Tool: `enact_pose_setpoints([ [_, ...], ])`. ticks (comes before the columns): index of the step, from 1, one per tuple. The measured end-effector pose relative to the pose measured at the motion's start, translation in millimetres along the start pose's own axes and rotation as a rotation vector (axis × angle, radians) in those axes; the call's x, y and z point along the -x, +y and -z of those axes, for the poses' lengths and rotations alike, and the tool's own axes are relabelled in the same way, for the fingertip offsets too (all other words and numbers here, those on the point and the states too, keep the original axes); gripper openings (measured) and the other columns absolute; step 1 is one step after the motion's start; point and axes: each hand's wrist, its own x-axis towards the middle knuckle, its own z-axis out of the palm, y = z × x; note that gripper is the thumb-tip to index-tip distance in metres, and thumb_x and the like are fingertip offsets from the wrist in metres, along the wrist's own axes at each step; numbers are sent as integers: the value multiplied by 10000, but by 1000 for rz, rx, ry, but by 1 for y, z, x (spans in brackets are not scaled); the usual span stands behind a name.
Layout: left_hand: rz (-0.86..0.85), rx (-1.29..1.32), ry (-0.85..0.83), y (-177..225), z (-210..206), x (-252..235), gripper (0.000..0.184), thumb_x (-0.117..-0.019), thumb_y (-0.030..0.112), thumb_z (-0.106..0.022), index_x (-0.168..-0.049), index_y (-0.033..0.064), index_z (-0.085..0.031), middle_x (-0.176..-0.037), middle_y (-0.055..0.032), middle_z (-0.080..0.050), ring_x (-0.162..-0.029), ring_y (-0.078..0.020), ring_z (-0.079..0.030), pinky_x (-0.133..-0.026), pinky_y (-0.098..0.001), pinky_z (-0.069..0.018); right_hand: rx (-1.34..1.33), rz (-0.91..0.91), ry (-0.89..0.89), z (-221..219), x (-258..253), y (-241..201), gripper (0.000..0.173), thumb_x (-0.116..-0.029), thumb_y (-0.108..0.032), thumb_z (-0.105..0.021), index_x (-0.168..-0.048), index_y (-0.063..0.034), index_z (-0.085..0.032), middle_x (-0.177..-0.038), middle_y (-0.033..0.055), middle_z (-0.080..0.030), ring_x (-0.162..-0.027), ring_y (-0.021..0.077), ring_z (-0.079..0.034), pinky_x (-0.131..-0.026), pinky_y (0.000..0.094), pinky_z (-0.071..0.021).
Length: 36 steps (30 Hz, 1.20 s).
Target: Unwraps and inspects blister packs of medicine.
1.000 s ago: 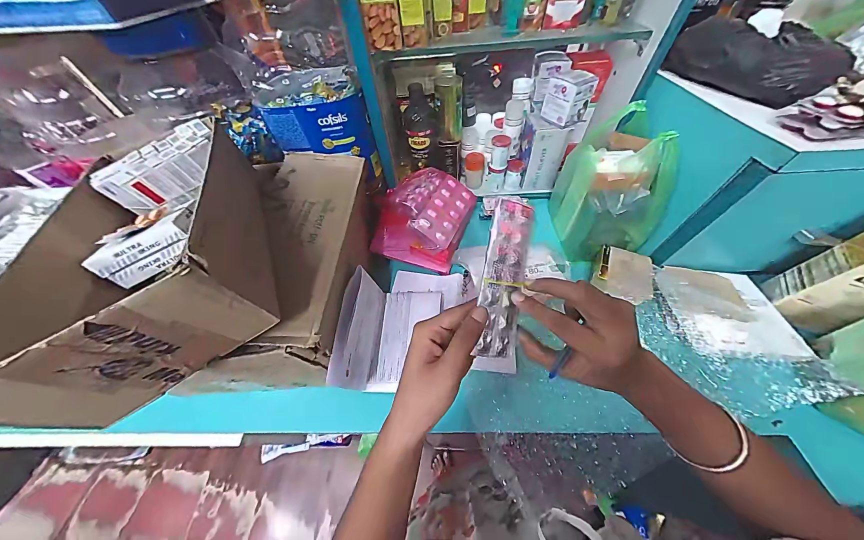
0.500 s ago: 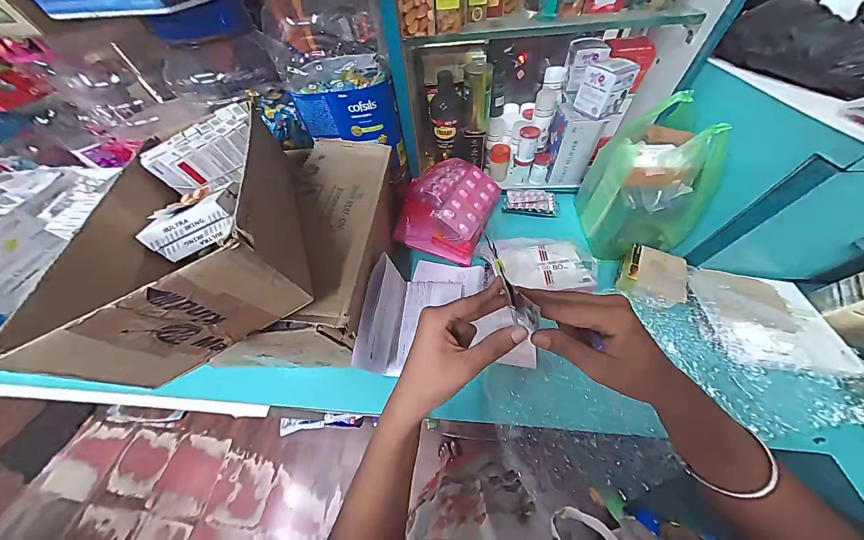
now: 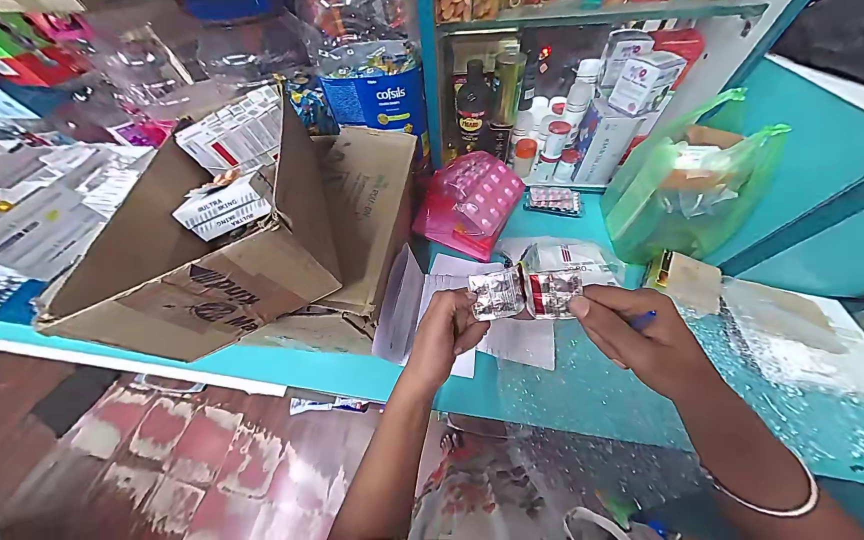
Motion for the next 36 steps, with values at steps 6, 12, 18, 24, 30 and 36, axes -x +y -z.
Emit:
enact_pose_setpoints([
  [6, 37, -16, 7, 0, -4, -1, 400, -987, 178, -306, -681, 223, -559, -476, 163, -407, -401, 82, -306, -410, -122, -236, 53, -52, 29, 2, 1, 0, 296, -1042, -251, -501, -754, -233, -568, -574, -202, -417, -487, -117, -378, -447, 76, -300],
  [12, -173, -634, -51, 1, 0, -10, 383, -1050, 175, -450, -1345, 7, -627, -1256, -25, -707, -683, 78, -551, -596, -137, -452, 806, 69, 441, 46, -40, -6, 305, -1063, -238, -513, -979, 6, -677, -659, 74, -546, -527, 133, -475, -499, 325, -404],
  [18, -183, -1419, -31, -15, -11, -61, 887, -848, 629, -716, -1464, 18, -531, -1432, -172, -591, -1124, -334, -686, -905, -574, -555, 991, -378, 216, 76, -97, 26, 363, -1069, -271, -536, -1241, 10, -686, -1053, 288, -696, -1009, 499, -664, -849, 696, -488],
  [24, 79, -1496, -232, -24, -21, -78, 584, -915, 400, -730, -1447, 204, -588, -1598, -128, -420, -1137, -374, -671, -884, -586, -543, 770, -330, -136, 71, -39, 34, 227, -1047, -186, -585, -1106, -38, -747, -949, 150, -734, -856, 296, -695, -819, 526, -541],
  [30, 113, -1532, -259, -31, -26, -63, 501, -895, 167, -718, -1387, 190, -625, -1630, -105, -371, -1036, -356, -702, -814, -546, -561, 986, -486, -388, 28, -39, 57, 309, -993, -215, -640, -1238, -37, -698, -1183, 220, -697, -1078, 440, -662, -873, 641, -490],
  [36, 130, -1397, -120, -22, -5, -48, 872, -821, 567, -785, -1492, 83, -508, -1581, -163, -429, -1251, -342, -614, -979, -528, -530, 1053, -581, -494, 20, -41, 63, 777, -852, -379, -803, -1466, -25, -486, -1388, 269, -563, -1103, 488, -622, -861, 675, -469],
])
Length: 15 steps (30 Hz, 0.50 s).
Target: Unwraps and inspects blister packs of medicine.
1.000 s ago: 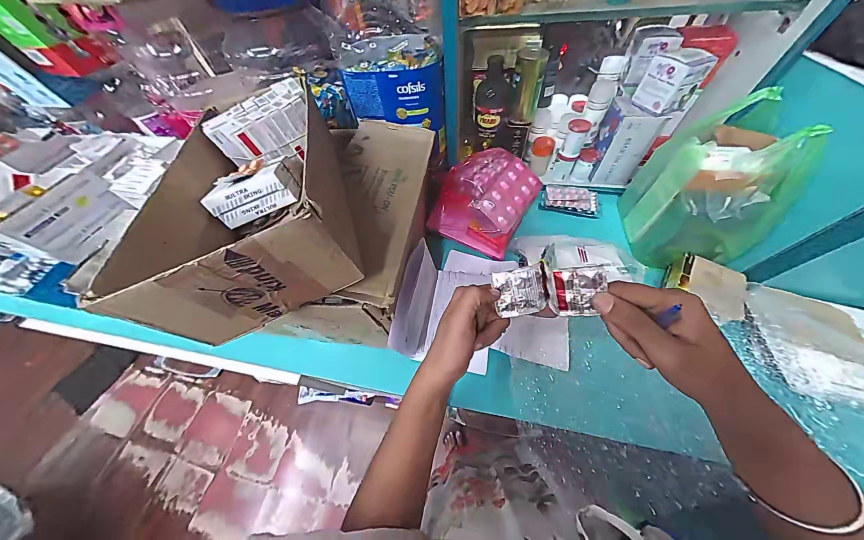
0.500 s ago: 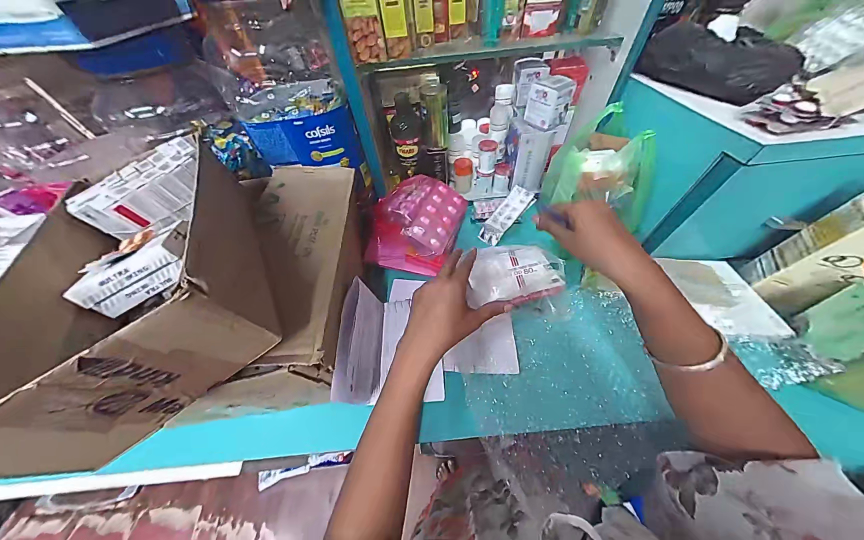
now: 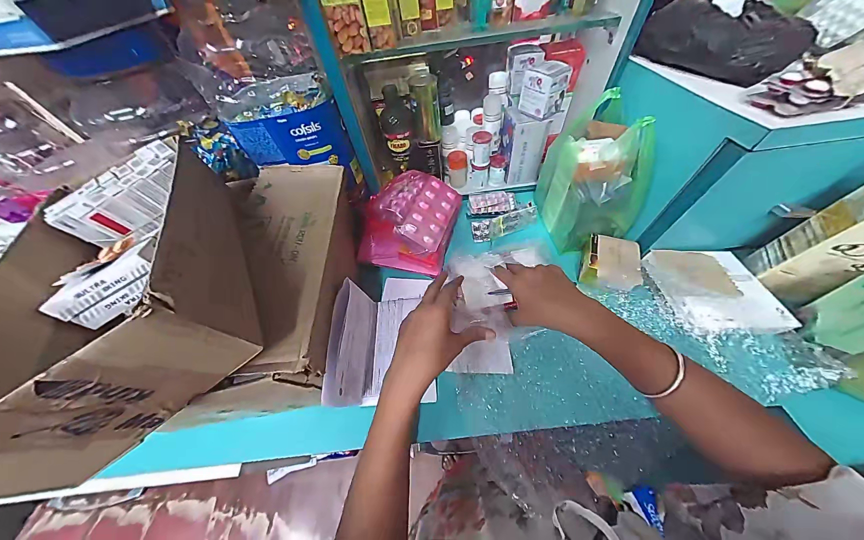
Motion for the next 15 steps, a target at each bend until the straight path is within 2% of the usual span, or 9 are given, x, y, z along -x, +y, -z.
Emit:
enact_pose_setpoints([
  [2, 53, 130, 39, -5, 1, 1, 717, -935, 531, -676, -1442, 40, -546, -1479, -177, -536, -1313, -308, -569, -1070, -508, -474, 24, 89, 92, -5, -6, 10, 611, -892, -421, -753, -1318, -11, -600, -1269, 255, -641, -1016, 465, -664, -795, 660, -492],
  [6, 136, 199, -17, -6, 0, -4, 637, -1062, 488, -458, -1439, -20, -535, -1415, -235, -581, -1353, -331, -539, -1160, -500, -385, 217, 341, 232, -14, -16, 20, 426, -965, -282, -640, -1189, 80, -620, -1106, 298, -677, -832, 456, -694, -665, 593, -511],
  [8, 143, 250, 20, -5, -4, -5, 601, -1083, 443, -429, -1438, -32, -531, -1399, -247, -590, -1335, -331, -557, -1151, -490, -398, 255, 482, 514, -24, -15, 30, 351, -897, -190, -699, -1086, 105, -671, -1064, 298, -704, -696, 423, -707, -528, 541, -523],
  [10, 152, 369, 94, -3, -4, -9, 581, -1096, 415, -396, -1439, -37, -520, -1359, -233, -617, -1278, -289, -597, -1112, -470, -434, 196, 590, 820, -21, -11, 35, 271, -797, -192, -743, -870, 62, -684, -887, 237, -729, -583, 346, -690, -435, 468, -494],
  [11, 158, 454, 125, 0, -2, -12, 566, -1097, 407, -389, -1439, -25, -520, -1331, -194, -642, -1227, -231, -625, -1073, -430, -469, 142, 630, 930, -16, -7, 34, 265, -794, -223, -720, -769, 31, -647, -754, 194, -694, -525, 304, -652, -404, 428, -455],
  [12, 182, 552, 146, 3, 1, -15, 548, -1096, 403, -389, -1432, -8, -526, -1257, -150, -672, -1114, -168, -656, -977, -373, -520, 109, 660, 990, -11, 0, 31, 286, -815, -256, -689, -746, 14, -628, -701, 163, -671, -503, 267, -629, -399, 392, -435],
  [13, 211, 648, 191, 8, 3, -20, 494, -1096, 403, -390, -1330, 12, -580, -1038, -81, -683, -850, -92, -642, -745, -290, -542, 108, 681, 1015, -7, 8, 26, 305, -836, -274, -667, -789, 27, -650, -725, 162, -693, -518, 256, -640, -417, 379, -451],
  [14, 232, 754, 238, 12, 3, -26, 429, -1098, 409, -390, -1175, 46, -604, -817, -9, -625, -622, -31, -561, -544, -208, -476, 130, 679, 1025, -5, 16, 21, 328, -845, -279, -655, -858, 48, -673, -782, 169, -723, -554, 258, -665, -456, 378, -485],
  [15, 226, 862, 276, 13, 5, -31, 384, -1095, 394, -421, -1105, 58, -608, -730, 12, -593, -553, -21, -536, -501, -189, -462, 144, 666, 1033, -5, 21, 15, 344, -843, -273, -657, -919, 62, -678, -815, 171, -729, -553, 257, -658, -461, 374, -482],
])
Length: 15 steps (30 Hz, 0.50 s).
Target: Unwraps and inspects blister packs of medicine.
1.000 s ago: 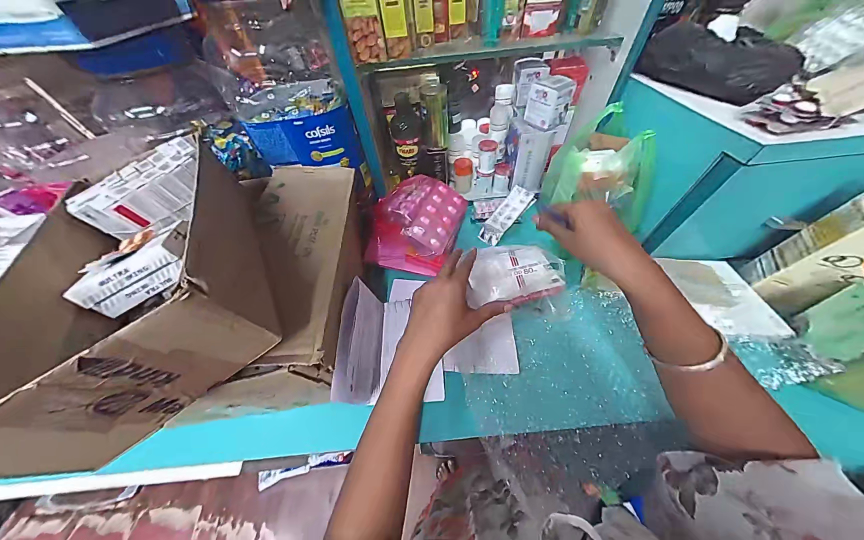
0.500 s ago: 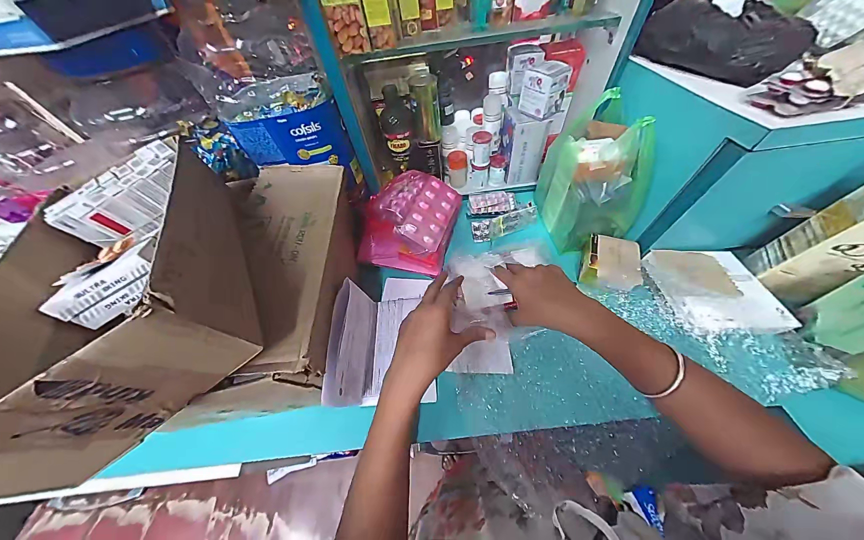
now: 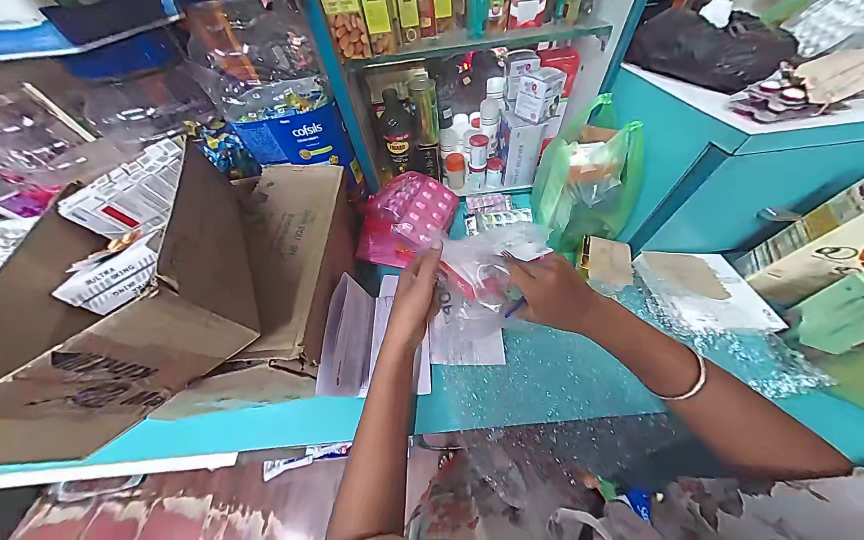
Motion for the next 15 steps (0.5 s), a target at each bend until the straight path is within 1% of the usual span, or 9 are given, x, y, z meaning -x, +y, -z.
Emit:
enact_pose_setpoints([
  [2, -108, 67, 38, 1, -2, -7, 276, -1076, 293, -508, -1066, 44, -627, -704, 22, -567, -597, -40, -558, -589, -222, -511, 23, -17, 5, 1, -1, -9, 289, -845, -224, -671, -920, 55, -673, -889, 185, -741, -519, 259, -638, -421, 375, -449],
  [4, -208, 58, 104, 1, -6, -8, 264, -1073, 248, -513, -953, 50, -639, -690, 37, -559, -624, -38, -562, -629, -238, -514, 37, -34, 30, 0, 3, -13, 192, -884, -169, -647, -933, 9, -700, -1058, 173, -759, -544, 244, -657, -416, 366, -449],
  [6, -242, 91, 215, 1, -8, -6, 332, -1081, 229, -494, -825, 64, -627, -626, 50, -543, -541, -19, -511, -537, -199, -448, 14, -69, 84, 2, 8, -12, 224, -975, -109, -581, -1110, -32, -741, -1201, 132, -743, -607, 211, -684, -450, 336, -477],
  [8, -227, 160, 295, -1, -1, -5, 309, -1091, 214, -470, -901, 38, -638, -643, 33, -586, -516, -19, -532, -491, -189, -457, -52, -140, 164, 7, 16, -8, 254, -1011, -100, -560, -1194, -79, -735, -1236, 103, -737, -737, 182, -728, -540, 300, -518],
  [11, -216, 242, 441, -4, 14, -10, 258, -1112, 212, -402, -1018, 52, -581, -692, 26, -598, -521, -23, -543, -483, -190, -470, -341, -367, 304, 22, 30, -7, 216, -1002, -95, -587, -1192, -41, -675, -1242, 96, -725, -1032, 131, -728, -812, 260, -600],
  [12, -224, 222, 481, -5, 20, -11, 245, -1115, 202, -392, -1057, 47, -573, -727, 23, -616, -558, -23, -581, -511, -191, -500, -488, -503, 373, 29, 33, -9, 256, -983, -121, -637, -1222, -29, -643, -1202, 43, -734, -1022, 69, -713, -828, 232, -597],
  [13, -239, 172, 501, -6, 26, -12, 248, -1114, 186, -389, -1111, 24, -577, -783, 11, -628, -631, -29, -617, -579, -209, -534, -640, -662, 432, 39, 32, -13, 307, -960, -149, -678, -1244, -59, -603, -1111, -61, -730, -915, -25, -686, -775, 171, -584],
  [14, -260, 107, 506, -8, 32, -12, 262, -1110, 169, -393, -1150, -5, -586, -833, 0, -634, -705, -27, -633, -658, -225, -549, -807, -808, 492, 49, 29, -13, 323, -945, -162, -691, -1243, -128, -571, -983, -126, -718, -738, -64, -632, -642, 131, -540],
  [15, -281, 41, 504, -9, 36, -12, 273, -1106, 156, -399, -1163, -29, -591, -864, -8, -634, -758, -22, -636, -722, -232, -554, -980, -923, 564, 58, 27, -12, 265, -945, -160, -683, -1190, -176, -585, -842, -124, -691, -576, -53, -540, -512, 125, -454],
])
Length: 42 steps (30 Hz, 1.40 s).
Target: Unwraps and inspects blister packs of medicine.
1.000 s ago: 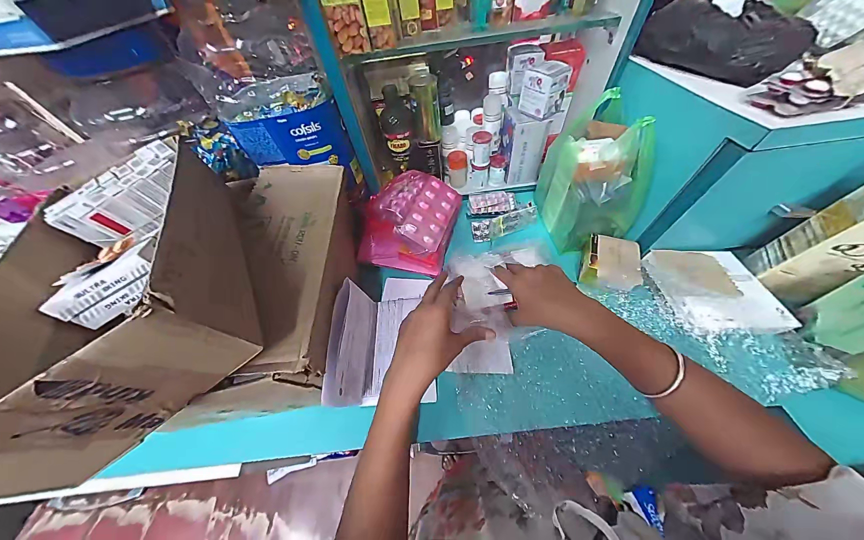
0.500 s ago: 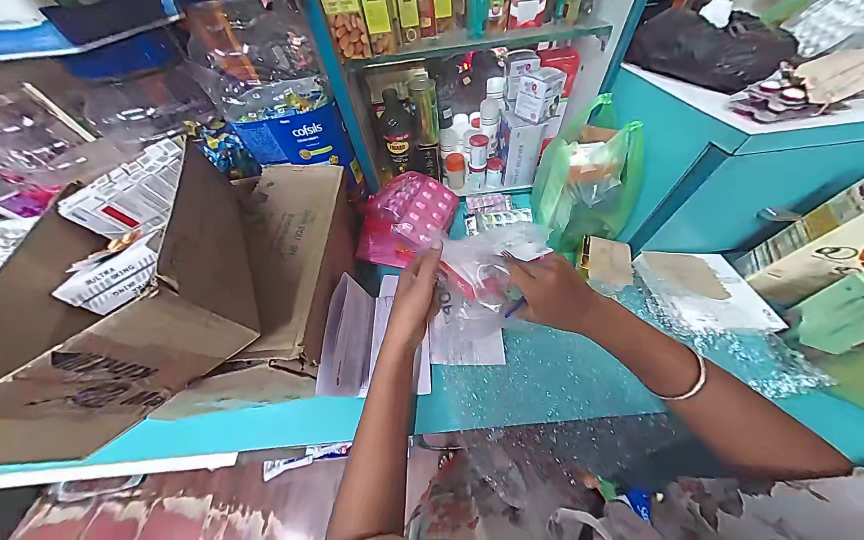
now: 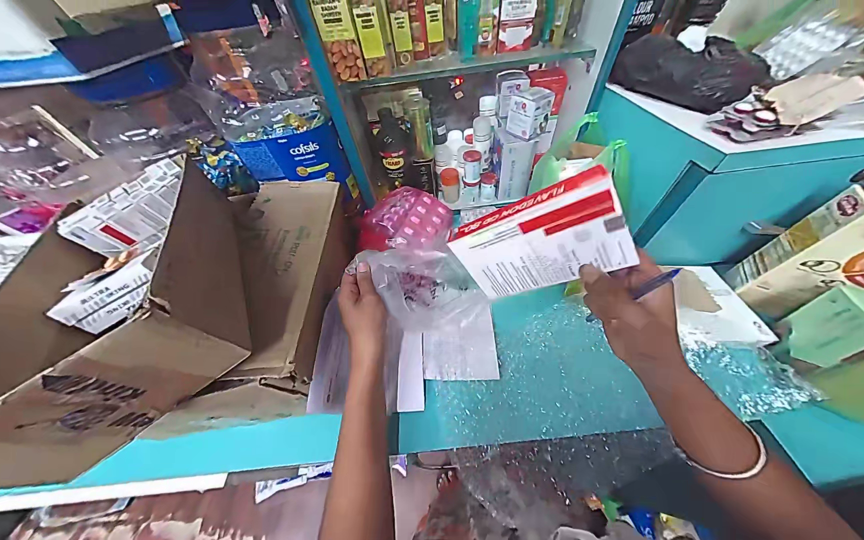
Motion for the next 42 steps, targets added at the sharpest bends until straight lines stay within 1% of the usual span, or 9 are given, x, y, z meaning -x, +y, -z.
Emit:
enact_pose_setpoints([
  [7, 31, -147, -220, 24, 15, 25, 218, -1032, 193, -561, -1132, 1, -584, -892, 7, -641, -780, 4, -630, -730, -193, -545, -152, -181, 133, 8, -2, -15, 109, -993, -141, -575, -1085, -173, -624, -586, -93, -551, -402, -38, -354, -385, 127, -308],
  [11, -5, 3, -734, 29, 35, 28, 405, -1099, 313, -354, -1241, 41, -617, -1136, 31, -691, -1028, -3, -643, -910, -205, -541, 558, 576, 4, 11, 17, -5, 232, -977, -186, -685, -1181, -77, -671, -1163, -22, -744, -987, 28, -702, -832, 183, -572],
  [15, -110, 284, -1141, 22, 26, 42, 627, -1032, 628, -353, -1334, 163, -644, -1293, 92, -676, -1120, 28, -619, -952, -194, -515, 942, 1120, -256, 1, 28, -4, 197, -1054, -138, -530, -1236, -155, -604, -1282, 68, -678, -579, 155, -497, -521, 275, -380],
  [19, 112, 450, -1139, 32, 14, 68, 282, -1046, 384, -547, -1202, 205, -698, -1023, 145, -739, -903, 67, -669, -815, -147, -553, 918, 1112, -316, -5, 34, 9, 201, -1059, -104, -501, -1222, -133, -614, -1283, 61, -688, -538, 145, -456, -504, 278, -359],
  [23, 175, 403, -1009, 29, 10, 71, 211, -1041, 146, -502, -1116, 91, -691, -937, 88, -747, -855, 12, -694, -798, -197, -578, 888, 1005, -317, -8, 44, 22, 223, -1049, -260, -580, -1253, -176, -616, -1328, 80, -669, -614, 156, -579, -531, 260, -423],
  [26, 151, 313, -906, 28, 17, 64, 257, -1001, 71, -449, -1082, 109, -690, -917, 126, -739, -840, 44, -683, -785, -175, -571, 742, 631, -157, 1, 47, 16, 523, -964, -495, -669, -1274, -76, -624, -1362, 121, -636, -967, 77, -676, -806, 188, -534],
  [28, 159, 269, -889, 27, 23, 60, 280, -985, 40, -428, -1087, 102, -682, -921, 132, -734, -846, 50, -679, -793, -169, -569, 547, 276, -38, 4, 39, 8, 568, -965, -307, -685, -1364, 75, -554, -1345, 128, -647, -780, -69, -551, -630, 113, -416],
  [32, 155, 190, -904, 23, 26, 57, 275, -967, 31, -425, -1063, 85, -677, -914, 140, -718, -849, 67, -660, -799, -156, -551, 176, -328, -70, 2, 34, 1, 299, -1049, -241, -524, -1289, -86, -610, -848, -148, -676, -501, -91, -437, -438, 94, -355],
  [42, 153, 212, -911, 18, 33, 55, 276, -980, 44, -426, -1097, 75, -675, -924, 140, -721, -854, 66, -663, -799, -155, -552, 16, -464, -130, -5, 41, -2, 257, -1049, -200, -515, -1258, -102, -629, -788, -142, -678, -444, -84, -389, -402, 88, -320],
])
